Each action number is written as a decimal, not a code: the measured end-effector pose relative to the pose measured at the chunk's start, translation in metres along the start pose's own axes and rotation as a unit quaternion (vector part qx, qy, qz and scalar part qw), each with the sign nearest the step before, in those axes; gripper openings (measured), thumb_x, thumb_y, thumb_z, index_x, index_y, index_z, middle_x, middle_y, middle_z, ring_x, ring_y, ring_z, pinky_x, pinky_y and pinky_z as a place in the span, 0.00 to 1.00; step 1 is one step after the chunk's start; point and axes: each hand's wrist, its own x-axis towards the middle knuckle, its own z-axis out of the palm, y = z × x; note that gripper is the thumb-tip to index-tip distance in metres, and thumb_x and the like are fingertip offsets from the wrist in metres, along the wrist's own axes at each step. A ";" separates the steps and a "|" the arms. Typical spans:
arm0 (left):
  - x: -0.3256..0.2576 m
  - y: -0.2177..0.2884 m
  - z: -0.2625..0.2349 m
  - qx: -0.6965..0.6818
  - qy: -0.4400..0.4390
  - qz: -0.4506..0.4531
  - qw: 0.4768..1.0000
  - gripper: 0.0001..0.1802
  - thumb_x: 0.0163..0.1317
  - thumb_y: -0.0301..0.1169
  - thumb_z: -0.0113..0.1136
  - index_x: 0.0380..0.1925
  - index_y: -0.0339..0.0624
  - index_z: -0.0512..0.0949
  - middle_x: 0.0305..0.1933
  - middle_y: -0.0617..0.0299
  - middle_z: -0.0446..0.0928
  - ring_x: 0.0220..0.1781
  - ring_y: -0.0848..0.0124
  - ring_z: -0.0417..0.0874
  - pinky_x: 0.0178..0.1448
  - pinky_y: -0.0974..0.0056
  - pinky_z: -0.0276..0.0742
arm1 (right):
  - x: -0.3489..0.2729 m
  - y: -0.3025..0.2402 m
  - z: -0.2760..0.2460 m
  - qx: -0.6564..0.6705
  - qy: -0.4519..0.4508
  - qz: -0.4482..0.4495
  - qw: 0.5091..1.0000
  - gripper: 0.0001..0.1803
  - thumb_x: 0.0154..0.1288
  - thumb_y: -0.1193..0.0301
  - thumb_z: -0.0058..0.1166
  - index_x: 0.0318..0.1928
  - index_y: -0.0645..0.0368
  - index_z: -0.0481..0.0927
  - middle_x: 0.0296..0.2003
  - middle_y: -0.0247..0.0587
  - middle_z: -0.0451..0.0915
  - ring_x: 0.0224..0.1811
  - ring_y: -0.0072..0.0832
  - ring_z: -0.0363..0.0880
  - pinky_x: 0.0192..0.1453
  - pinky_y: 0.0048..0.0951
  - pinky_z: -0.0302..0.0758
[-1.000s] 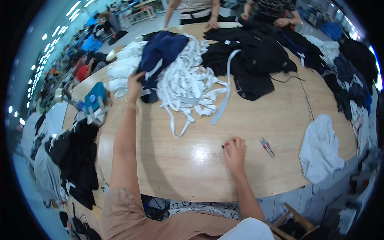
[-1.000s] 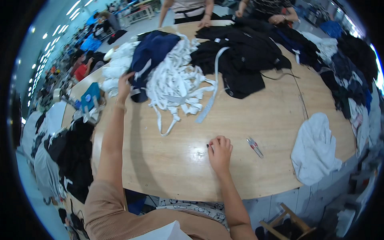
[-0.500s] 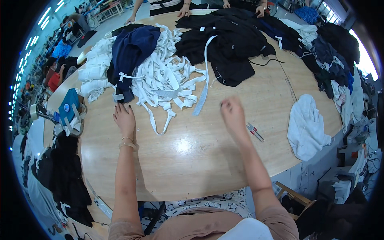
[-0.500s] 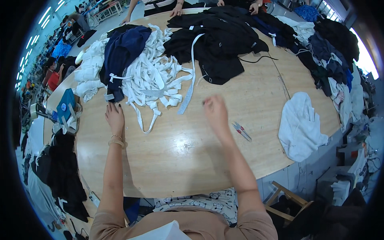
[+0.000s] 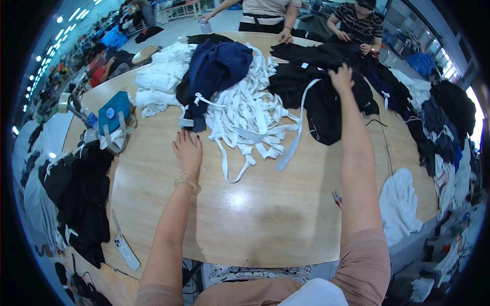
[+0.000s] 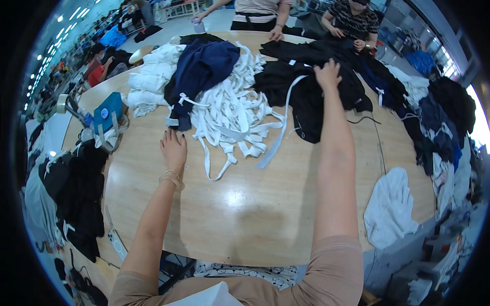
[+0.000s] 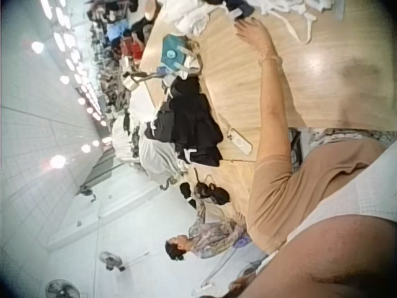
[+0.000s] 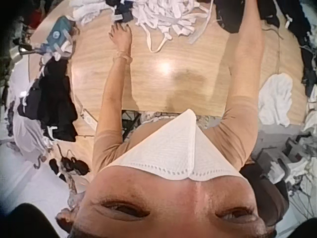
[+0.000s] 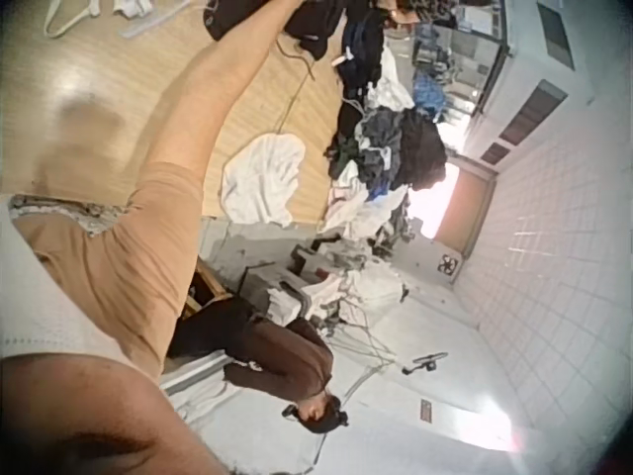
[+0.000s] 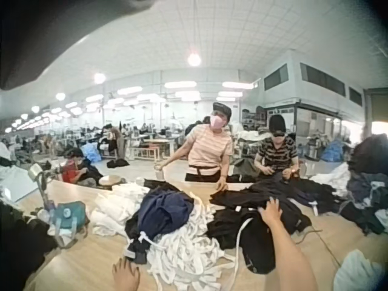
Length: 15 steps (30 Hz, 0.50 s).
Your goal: The person trims loose threads from garments using thread snips, turns the clothes over by hand, and sorts them on a table.
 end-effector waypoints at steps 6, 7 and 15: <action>-0.004 -0.004 -0.005 -0.014 0.003 0.004 1.000 0.27 0.63 0.42 0.46 0.57 0.35 0.67 0.63 0.54 0.66 0.66 0.60 0.62 0.69 0.49 0.52 | 0.024 -0.039 -0.130 0.301 0.201 -0.195 0.911 0.27 0.61 0.59 0.53 0.53 0.69 0.73 0.50 0.47 0.75 0.57 0.33 0.70 0.62 0.27 0.62; -0.005 -0.007 -0.005 -0.014 -0.001 0.002 1.000 0.27 0.63 0.42 0.46 0.57 0.35 0.67 0.63 0.54 0.65 0.66 0.60 0.62 0.69 0.49 0.52 | 0.010 -0.057 -0.162 0.327 0.181 -0.216 0.902 0.29 0.61 0.58 0.53 0.55 0.69 0.71 0.54 0.47 0.73 0.59 0.34 0.68 0.63 0.27 0.60; 0.011 0.001 -0.012 -0.323 0.034 -0.052 0.944 0.22 0.63 0.39 0.49 0.53 0.35 0.70 0.57 0.53 0.68 0.60 0.61 0.68 0.64 0.56 0.60 | -0.103 -0.118 -0.350 0.201 0.198 -0.365 0.887 0.21 0.59 0.73 0.44 0.53 0.69 0.71 0.55 0.45 0.69 0.57 0.34 0.69 0.61 0.25 0.62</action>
